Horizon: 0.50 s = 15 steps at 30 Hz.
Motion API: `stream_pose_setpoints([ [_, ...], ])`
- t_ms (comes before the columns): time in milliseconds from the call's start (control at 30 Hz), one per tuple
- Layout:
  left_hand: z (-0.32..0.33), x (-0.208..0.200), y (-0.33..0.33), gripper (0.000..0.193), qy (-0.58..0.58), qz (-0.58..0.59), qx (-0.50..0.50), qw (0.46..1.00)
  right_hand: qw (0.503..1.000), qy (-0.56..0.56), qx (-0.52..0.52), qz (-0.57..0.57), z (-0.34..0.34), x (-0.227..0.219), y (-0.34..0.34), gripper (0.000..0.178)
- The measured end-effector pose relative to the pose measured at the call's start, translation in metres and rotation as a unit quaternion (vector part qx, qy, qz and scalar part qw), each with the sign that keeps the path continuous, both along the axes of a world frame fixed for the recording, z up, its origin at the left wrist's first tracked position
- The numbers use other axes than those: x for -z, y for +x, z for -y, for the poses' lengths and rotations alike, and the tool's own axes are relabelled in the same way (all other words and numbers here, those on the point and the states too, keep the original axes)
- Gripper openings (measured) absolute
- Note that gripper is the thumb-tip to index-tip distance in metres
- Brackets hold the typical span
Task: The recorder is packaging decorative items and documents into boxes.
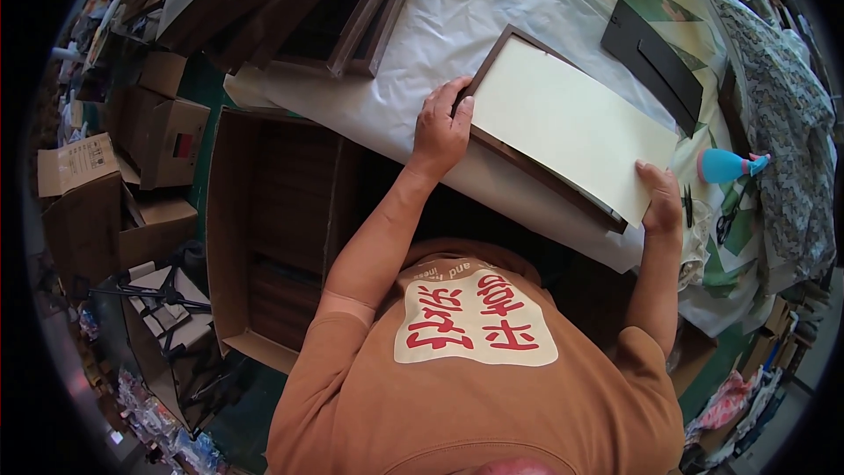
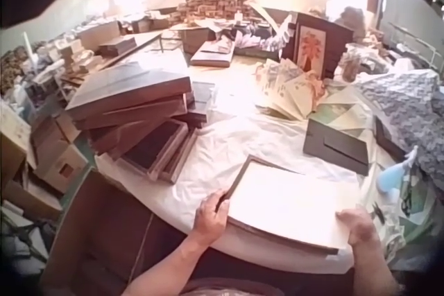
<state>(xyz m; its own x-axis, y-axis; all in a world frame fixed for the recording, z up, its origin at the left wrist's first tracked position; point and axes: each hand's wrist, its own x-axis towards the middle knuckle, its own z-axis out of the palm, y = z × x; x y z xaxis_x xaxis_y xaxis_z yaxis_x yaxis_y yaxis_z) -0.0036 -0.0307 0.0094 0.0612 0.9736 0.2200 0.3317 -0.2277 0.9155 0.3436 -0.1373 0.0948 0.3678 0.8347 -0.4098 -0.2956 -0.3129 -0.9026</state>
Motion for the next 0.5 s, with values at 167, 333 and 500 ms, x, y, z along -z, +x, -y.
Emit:
stream_pose_setpoints([
  [167, 0.0, 0.002, -0.001, 0.034, 0.008, -0.007, -0.004, 1.0, 0.999, -0.022, 0.008, 0.026, 0.002, 0.002, 0.003, 0.039],
  [333, -0.001, 0.004, 0.002, 0.033, 0.027, -0.013, -0.006, 1.0, 0.998, -0.028, 0.006, 0.062, 0.011, 0.009, 0.005, 0.041],
  [500, -0.001, 0.007, 0.002, 0.033, 0.038, -0.021, -0.02, 0.999, 0.996, -0.016, 0.024, 0.089, 0.015, 0.006, -0.001, 0.042],
])
